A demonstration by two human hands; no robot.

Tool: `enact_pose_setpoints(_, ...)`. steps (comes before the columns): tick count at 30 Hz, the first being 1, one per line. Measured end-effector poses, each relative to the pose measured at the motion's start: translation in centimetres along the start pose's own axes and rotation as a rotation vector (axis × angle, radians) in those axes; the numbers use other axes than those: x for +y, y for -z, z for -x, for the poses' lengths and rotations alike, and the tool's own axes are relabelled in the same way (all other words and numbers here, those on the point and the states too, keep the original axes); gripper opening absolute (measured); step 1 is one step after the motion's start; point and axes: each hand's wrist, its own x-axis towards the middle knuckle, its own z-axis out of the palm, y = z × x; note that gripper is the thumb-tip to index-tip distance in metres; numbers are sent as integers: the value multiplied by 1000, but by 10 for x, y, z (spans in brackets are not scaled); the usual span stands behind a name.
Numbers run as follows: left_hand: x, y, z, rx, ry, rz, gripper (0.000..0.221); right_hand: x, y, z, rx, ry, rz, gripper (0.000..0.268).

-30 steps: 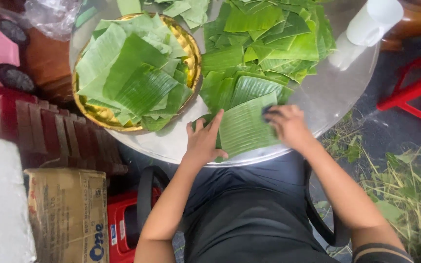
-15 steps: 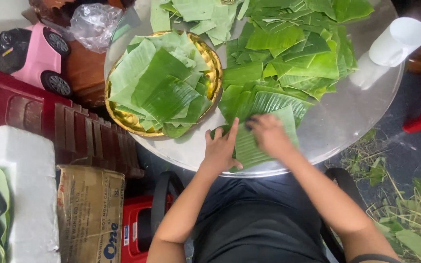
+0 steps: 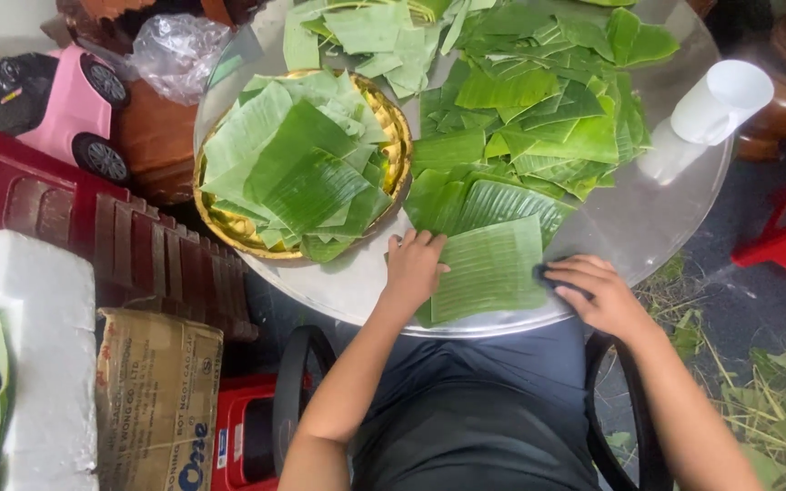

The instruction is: Cleaning and wiping banana leaves with a cloth before stacking them

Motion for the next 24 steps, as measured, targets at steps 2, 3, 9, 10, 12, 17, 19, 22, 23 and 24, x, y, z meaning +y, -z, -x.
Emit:
enact_pose_setpoints(2,0,3,1,-5,-3,64,55,30,-4,16,119,-50,-44,25)
enact_pose_setpoints(3,1,4,1,-17,0,132,56,46,-4,24,231,-102,-93,27)
enact_pose_setpoints(9,-27,-28,-24,219,-34,430,14,42,-2,23,332,-128,-108,24)
enact_pose_setpoints(10,-31,-32,-28,215,-37,431,14,41,-1,23,333,-132,-106,24)
enact_pose_setpoints(12,-43,-41,-33,264,-7,504,23,38,-2,22,352,-135,-90,24)
enact_pose_setpoints(17,-72,34,-23,409,181,564,25,37,-3,23,337,-153,-72,25)
enact_pose_setpoints(19,-70,95,-9,498,294,582,27,36,-3,24,332,-156,-70,26)
enact_pose_setpoints(22,-145,115,-24,851,570,1278,19,32,-3,22,356,-157,-65,23)
enact_pose_setpoints(23,-227,77,-49,1010,662,910,23,31,-3,21,357,-157,-59,23)
enact_pose_setpoints(24,-296,50,-77,1138,732,525,28,31,-3,21,358,-158,-54,23)
